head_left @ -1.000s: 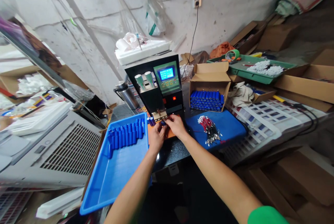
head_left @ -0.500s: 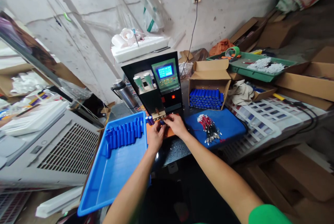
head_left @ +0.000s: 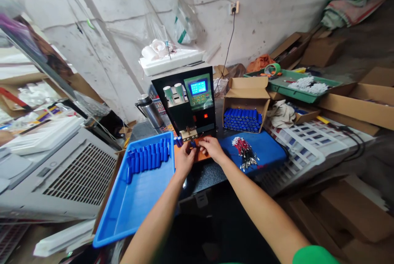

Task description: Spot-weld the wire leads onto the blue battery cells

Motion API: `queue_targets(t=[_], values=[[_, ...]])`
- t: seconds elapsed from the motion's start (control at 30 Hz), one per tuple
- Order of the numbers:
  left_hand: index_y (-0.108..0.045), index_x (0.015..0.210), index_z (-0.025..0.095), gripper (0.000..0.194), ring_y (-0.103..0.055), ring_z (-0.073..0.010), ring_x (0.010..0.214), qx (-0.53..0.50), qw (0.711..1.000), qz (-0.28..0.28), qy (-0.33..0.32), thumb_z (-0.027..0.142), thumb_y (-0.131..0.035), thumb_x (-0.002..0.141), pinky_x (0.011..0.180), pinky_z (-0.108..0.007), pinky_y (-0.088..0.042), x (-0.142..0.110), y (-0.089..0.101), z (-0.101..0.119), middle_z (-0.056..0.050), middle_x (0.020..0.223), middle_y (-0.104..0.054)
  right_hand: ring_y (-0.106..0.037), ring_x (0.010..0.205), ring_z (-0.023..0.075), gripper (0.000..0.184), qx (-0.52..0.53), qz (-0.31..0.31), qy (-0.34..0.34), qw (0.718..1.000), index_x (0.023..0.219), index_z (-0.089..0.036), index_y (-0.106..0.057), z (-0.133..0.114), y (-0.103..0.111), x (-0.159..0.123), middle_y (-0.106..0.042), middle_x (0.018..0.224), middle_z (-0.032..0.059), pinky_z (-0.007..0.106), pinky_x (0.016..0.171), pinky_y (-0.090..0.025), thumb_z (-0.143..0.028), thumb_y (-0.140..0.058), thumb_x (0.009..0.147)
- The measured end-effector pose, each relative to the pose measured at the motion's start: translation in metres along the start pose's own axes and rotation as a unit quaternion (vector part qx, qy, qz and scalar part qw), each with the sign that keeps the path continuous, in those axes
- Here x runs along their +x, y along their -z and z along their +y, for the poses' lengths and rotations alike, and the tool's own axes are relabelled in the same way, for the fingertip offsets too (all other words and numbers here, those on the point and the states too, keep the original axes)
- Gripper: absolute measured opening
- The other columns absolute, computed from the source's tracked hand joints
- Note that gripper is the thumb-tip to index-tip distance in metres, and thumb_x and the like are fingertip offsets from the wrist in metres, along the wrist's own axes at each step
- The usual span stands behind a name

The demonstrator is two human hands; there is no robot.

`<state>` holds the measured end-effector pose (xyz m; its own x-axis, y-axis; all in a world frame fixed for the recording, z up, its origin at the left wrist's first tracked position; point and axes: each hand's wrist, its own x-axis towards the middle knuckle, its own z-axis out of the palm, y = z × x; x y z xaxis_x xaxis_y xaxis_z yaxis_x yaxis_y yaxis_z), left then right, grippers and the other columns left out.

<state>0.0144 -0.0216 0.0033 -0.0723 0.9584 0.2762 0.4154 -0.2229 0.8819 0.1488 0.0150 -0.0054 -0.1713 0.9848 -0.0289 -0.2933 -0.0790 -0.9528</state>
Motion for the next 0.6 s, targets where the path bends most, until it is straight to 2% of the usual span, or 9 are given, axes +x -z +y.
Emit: queue_targets(t=[0.07, 0.13, 0.2, 0.27, 0.33, 0.47, 0.53, 0.6], values=[[-0.062, 0.107, 0.017, 0.031, -0.065, -0.0163, 0.079, -0.012, 1.000, 0.000, -0.001, 0.027, -0.056, 0.079, 0.074, -0.029, -0.051, -0.001, 0.002, 0.001, -0.006, 0.098, -0.070, -0.048, 0.041, 0.0065, 0.020, 0.014, -0.003, -0.005, 1.000, 0.064, -0.015, -0.061, -0.001, 0.001, 0.000, -0.060, 0.052, -0.0010, 0.016, 0.039, -0.035, -0.034, -0.066, 0.066], [-0.061, 0.110, 0.016, 0.034, -0.064, -0.0158, 0.075, 0.013, 1.000, 0.025, -0.002, 0.025, -0.055, 0.078, 0.071, -0.029, -0.051, -0.003, 0.006, 0.003, -0.008, 0.100, -0.070, -0.050, 0.042, 0.0069, 0.020, 0.026, -0.005, -0.008, 1.000, 0.062, -0.015, -0.061, -0.002, 0.001, 0.000, -0.061, 0.054, 0.0002, 0.016, 0.039, -0.037, -0.034, -0.066, 0.066], [-0.063, 0.104, 0.016, 0.030, -0.062, -0.0152, 0.071, 0.070, 0.995, 0.072, -0.007, 0.024, -0.055, 0.077, 0.066, -0.028, -0.049, -0.006, 0.011, 0.006, -0.007, 0.093, -0.069, -0.051, 0.043, 0.0076, 0.020, 0.037, -0.003, -0.009, 0.999, 0.061, -0.015, -0.060, -0.002, 0.002, 0.000, -0.062, 0.055, 0.0010, 0.016, 0.039, -0.037, -0.034, -0.067, 0.065], [-0.065, 0.092, 0.016, 0.021, -0.059, -0.0146, 0.065, 0.122, 0.989, 0.087, -0.017, 0.024, -0.054, 0.076, 0.062, -0.027, -0.046, -0.010, 0.016, 0.009, -0.004, 0.080, -0.067, -0.053, 0.045, 0.0081, 0.020, 0.049, -0.001, -0.009, 0.999, 0.061, -0.015, -0.060, -0.003, 0.002, 0.001, -0.063, 0.056, 0.0018, 0.016, 0.039, -0.038, -0.033, -0.068, 0.064], [-0.065, 0.081, 0.018, 0.015, -0.056, -0.0139, 0.060, 0.152, 0.987, 0.043, -0.034, 0.027, -0.054, 0.077, 0.058, -0.026, -0.043, -0.012, 0.018, 0.012, -0.001, 0.069, -0.064, -0.054, 0.046, 0.0083, 0.020, 0.063, 0.001, -0.012, 0.998, 0.062, -0.016, -0.059, -0.003, 0.002, 0.002, -0.064, 0.058, 0.0020, 0.016, 0.040, -0.039, -0.033, -0.069, 0.064], [-0.067, 0.075, 0.019, 0.019, -0.054, -0.0143, 0.056, 0.210, 0.970, -0.097, -0.075, 0.036, -0.060, 0.078, 0.054, -0.025, -0.039, -0.014, 0.015, 0.012, -0.001, 0.061, -0.062, -0.054, 0.047, 0.0087, 0.022, 0.109, 0.014, -0.027, 0.994, 0.064, -0.016, -0.059, -0.002, 0.003, 0.004, -0.063, 0.058, 0.0006, 0.017, 0.042, -0.040, -0.034, -0.071, 0.063], [-0.067, 0.074, 0.019, 0.020, -0.055, -0.0150, 0.057, 0.237, 0.961, -0.115, -0.083, 0.037, -0.061, 0.079, 0.056, -0.026, -0.039, -0.013, 0.012, 0.009, -0.002, 0.061, -0.062, -0.055, 0.048, 0.0092, 0.022, 0.138, 0.021, -0.032, 0.990, 0.065, -0.016, -0.060, -0.002, 0.004, 0.005, -0.063, 0.059, 0.0006, 0.018, 0.042, -0.041, -0.034, -0.073, 0.062], [-0.067, 0.074, 0.018, 0.020, -0.056, -0.0158, 0.060, 0.253, 0.959, -0.103, -0.081, 0.035, -0.060, 0.080, 0.058, -0.027, -0.040, -0.012, 0.010, 0.005, -0.003, 0.062, -0.062, -0.056, 0.050, 0.0097, 0.023, 0.160, 0.022, -0.034, 0.986, 0.066, -0.016, -0.060, -0.002, 0.006, 0.005, -0.063, 0.060, 0.0009, 0.019, 0.043, -0.042, -0.033, -0.075, 0.061]])
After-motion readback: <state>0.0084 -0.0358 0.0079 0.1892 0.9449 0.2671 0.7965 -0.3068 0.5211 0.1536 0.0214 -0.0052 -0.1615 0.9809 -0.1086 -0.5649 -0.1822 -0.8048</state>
